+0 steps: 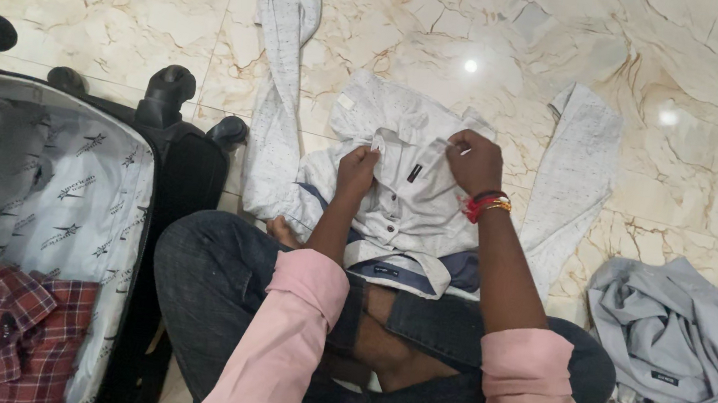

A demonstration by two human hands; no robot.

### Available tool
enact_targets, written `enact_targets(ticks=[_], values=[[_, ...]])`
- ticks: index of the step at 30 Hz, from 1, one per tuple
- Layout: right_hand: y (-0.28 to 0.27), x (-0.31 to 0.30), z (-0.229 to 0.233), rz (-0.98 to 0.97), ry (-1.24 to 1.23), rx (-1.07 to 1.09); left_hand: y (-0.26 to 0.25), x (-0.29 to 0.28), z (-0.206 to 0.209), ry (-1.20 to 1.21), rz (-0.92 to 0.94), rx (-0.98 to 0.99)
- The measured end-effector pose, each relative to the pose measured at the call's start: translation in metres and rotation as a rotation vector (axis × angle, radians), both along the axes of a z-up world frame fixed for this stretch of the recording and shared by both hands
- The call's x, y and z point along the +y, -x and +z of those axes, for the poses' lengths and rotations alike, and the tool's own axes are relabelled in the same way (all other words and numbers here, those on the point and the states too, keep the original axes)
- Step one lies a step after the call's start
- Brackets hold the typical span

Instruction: The person folds a white shirt and places it on a pile of clothes.

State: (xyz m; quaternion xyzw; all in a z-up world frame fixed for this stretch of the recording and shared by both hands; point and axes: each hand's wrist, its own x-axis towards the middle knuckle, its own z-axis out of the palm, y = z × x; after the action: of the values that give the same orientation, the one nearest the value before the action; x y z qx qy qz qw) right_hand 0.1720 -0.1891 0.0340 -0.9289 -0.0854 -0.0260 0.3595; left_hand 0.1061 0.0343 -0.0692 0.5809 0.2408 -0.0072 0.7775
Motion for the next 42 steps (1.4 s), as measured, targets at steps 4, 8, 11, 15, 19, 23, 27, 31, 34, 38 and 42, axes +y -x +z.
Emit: enact_targets(ticks=[4,8,11,15,19,23,27,31,34,38,42], values=[[-0.018,-0.008,0.007,-0.126,-0.071,-0.006,0.001,0.000,0.000,0.038,-0.014,0.001],[-0.015,-0.007,-0.018,-0.230,-0.253,-0.113,-0.001,-0.002,-0.007,-0.020,-0.014,-0.077],[0.006,-0.004,-0.041,-0.121,-0.295,-0.124,-0.001,-0.003,-0.013,-0.046,-0.018,-0.059],[0.028,0.001,-0.055,-0.072,-0.172,-0.014,-0.002,-0.006,-0.013,0.014,-0.016,-0.117],[0.034,0.005,-0.054,-0.030,-0.133,-0.048,-0.007,-0.006,-0.010,-0.071,-0.013,-0.104],[0.039,0.009,-0.050,0.023,0.017,-0.050,-0.026,0.001,0.000,-0.091,0.086,-0.185],[0.048,0.008,-0.046,0.063,0.159,0.052,-0.040,0.021,0.020,-0.072,0.184,-0.133],[0.049,0.010,-0.044,0.059,0.153,0.002,-0.047,0.037,0.014,0.227,0.287,-0.092],[0.056,0.011,-0.045,0.076,0.201,0.010,-0.052,0.045,0.008,0.427,0.337,-0.178],[0.064,0.013,-0.048,0.116,0.257,-0.047,-0.060,0.058,0.027,0.609,0.401,-0.230],[0.061,0.020,-0.041,0.070,0.274,0.023,-0.064,0.068,0.049,0.675,0.442,-0.295]])
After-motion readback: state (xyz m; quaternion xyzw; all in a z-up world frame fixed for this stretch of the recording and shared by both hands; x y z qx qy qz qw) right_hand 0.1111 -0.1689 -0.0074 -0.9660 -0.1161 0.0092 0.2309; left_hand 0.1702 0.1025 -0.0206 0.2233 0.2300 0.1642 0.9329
